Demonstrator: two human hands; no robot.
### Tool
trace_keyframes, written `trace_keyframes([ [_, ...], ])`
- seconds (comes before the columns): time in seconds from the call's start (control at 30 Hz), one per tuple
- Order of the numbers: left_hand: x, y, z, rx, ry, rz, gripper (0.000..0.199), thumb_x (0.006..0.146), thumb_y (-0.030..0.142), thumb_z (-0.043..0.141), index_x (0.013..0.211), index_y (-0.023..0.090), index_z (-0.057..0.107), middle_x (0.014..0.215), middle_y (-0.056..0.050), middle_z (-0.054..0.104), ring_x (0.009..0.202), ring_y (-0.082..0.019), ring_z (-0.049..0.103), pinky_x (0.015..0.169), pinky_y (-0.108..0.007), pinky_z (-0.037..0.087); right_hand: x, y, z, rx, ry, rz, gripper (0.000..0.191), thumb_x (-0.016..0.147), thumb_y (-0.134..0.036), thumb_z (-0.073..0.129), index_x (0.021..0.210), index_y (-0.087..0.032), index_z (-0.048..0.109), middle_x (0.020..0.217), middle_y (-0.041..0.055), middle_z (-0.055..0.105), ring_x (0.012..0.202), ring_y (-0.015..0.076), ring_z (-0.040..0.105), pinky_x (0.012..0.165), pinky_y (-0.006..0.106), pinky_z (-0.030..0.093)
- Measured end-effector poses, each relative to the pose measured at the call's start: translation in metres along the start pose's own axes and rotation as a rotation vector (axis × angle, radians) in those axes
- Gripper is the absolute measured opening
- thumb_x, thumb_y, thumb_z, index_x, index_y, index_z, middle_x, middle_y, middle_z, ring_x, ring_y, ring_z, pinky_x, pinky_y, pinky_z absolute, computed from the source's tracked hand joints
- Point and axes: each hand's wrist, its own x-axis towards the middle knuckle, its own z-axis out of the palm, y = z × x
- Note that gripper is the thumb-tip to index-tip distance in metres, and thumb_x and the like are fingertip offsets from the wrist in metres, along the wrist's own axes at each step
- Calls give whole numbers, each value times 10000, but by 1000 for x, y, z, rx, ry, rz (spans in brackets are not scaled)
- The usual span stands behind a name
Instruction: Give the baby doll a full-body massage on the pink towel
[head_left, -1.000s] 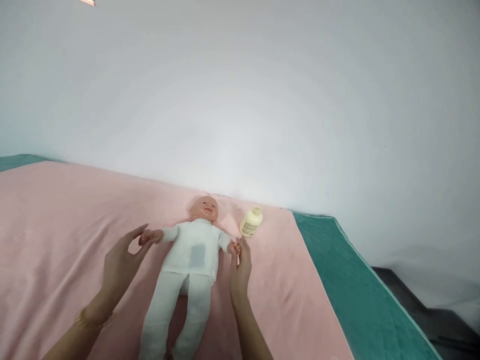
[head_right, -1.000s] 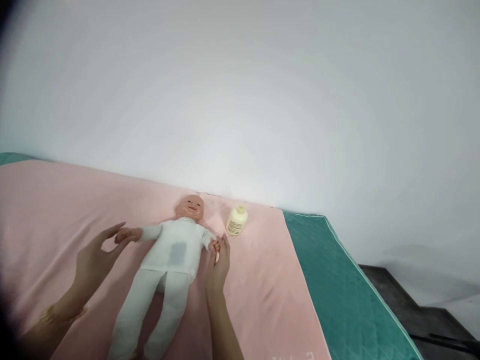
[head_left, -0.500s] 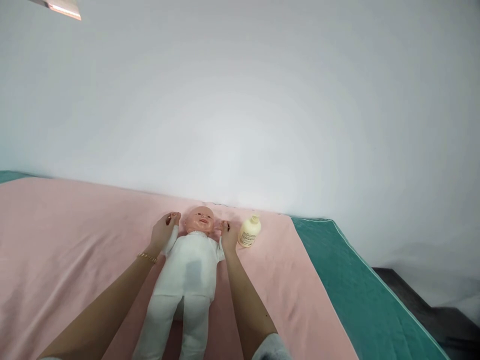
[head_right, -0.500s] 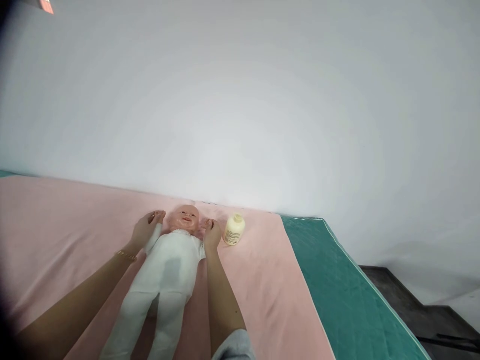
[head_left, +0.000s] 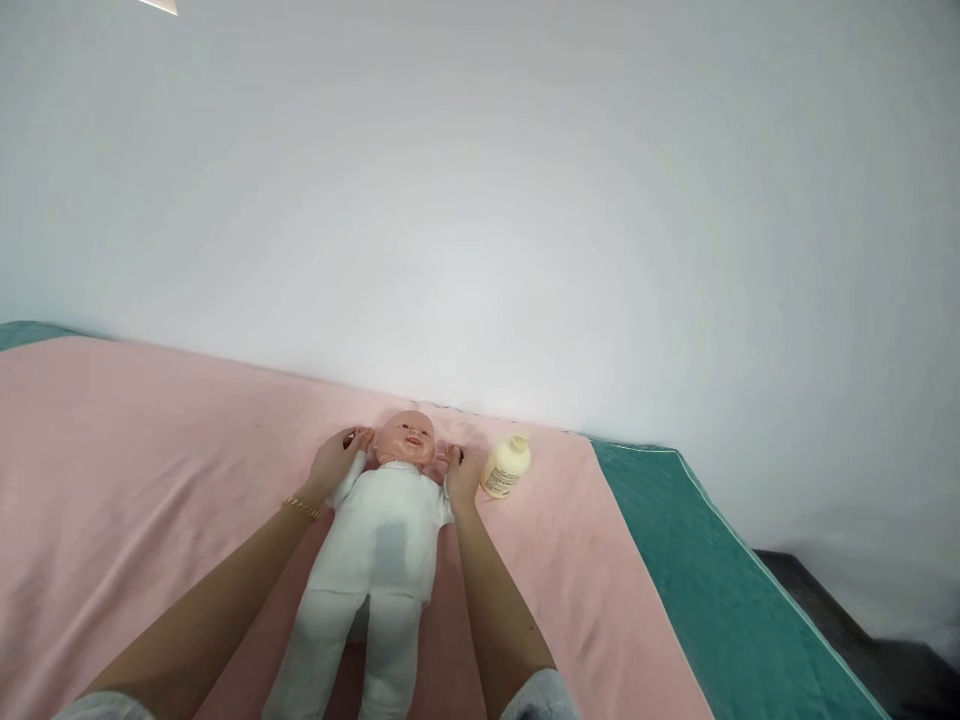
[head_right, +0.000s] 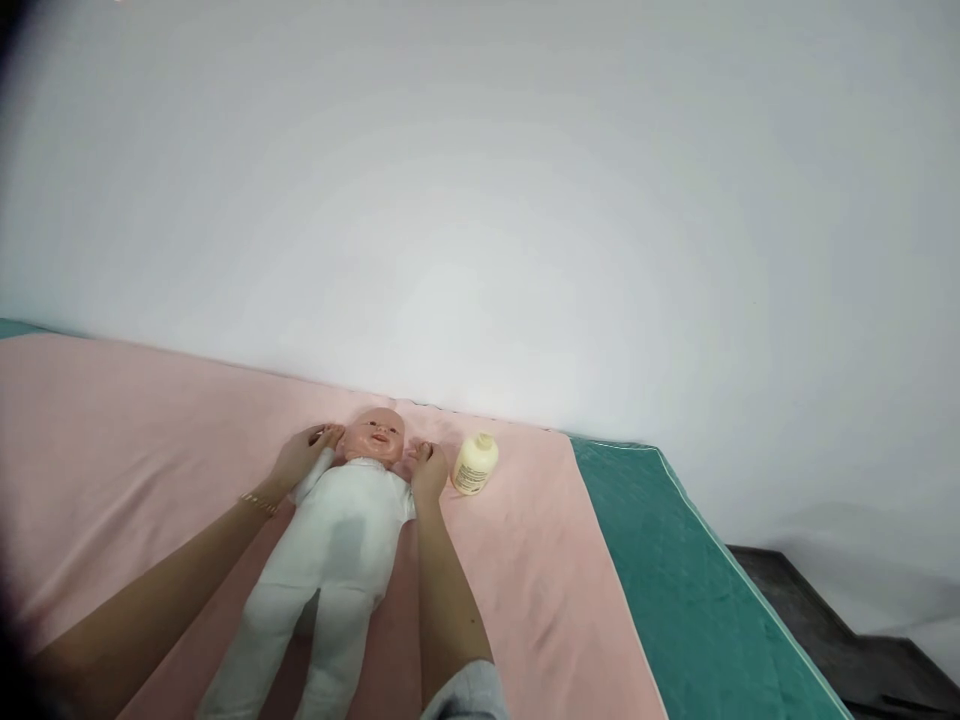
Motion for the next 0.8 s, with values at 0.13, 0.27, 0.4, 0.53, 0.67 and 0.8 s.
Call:
trace_keyframes([
  [0.13,-9,6,-4,-51,24,19,434,878,479,502,1103,156,684,1079,-124,734,958,-265,676,815,-340,501,-15,-13,-9,24,-1,-26,342,910,-419,462,984,-140,647,940,102,729,836,206,694,753,314,528],
  [0.27,-27,14,-15,-109,117,35,493,890,492,489,1231,159,616,1171,-120,702,1015,-237,662,856,-323,511,-37,-25,-22,63,12,-67,386,887,-377,497,1173,-139,598,1152,121,686,1072,210,646,951,350,488],
  [0.4,-56,18,-36,-151,249,97,498,835,490,583,1235,194,616,1199,-82,691,1053,-230,645,928,-329,497,-66,-35,-43,124,4,-90,408,883,-363,525,1225,-149,584,1200,123,678,1114,210,641,996,363,484],
  [0.53,-94,12,-62,-88,379,79,485,801,493,638,1210,231,635,1189,-62,693,1053,-256,644,950,-387,491,-98,-44,-73,50,-26,-63,417,887,-377,552,1253,-183,604,1265,111,658,1180,228,613,1005,374,491],
  [0.67,-131,-2,-82,-45,376,-2,435,803,491,646,1177,268,653,1180,-32,698,1083,-268,640,962,-389,484,-137,-41,-98,-20,-87,4,476,902,-383,546,1340,-199,568,1257,97,668,1159,229,634,996,367,504],
  [0.8,-163,-17,-94,16,334,-121,395,778,523,661,1106,304,673,1136,14,714,1062,-288,650,862,-360,512,-180,-27,-106,-61,-126,70,515,924,-398,523,1406,-216,522,1086,60,717,985,204,694,909,339,554],
])
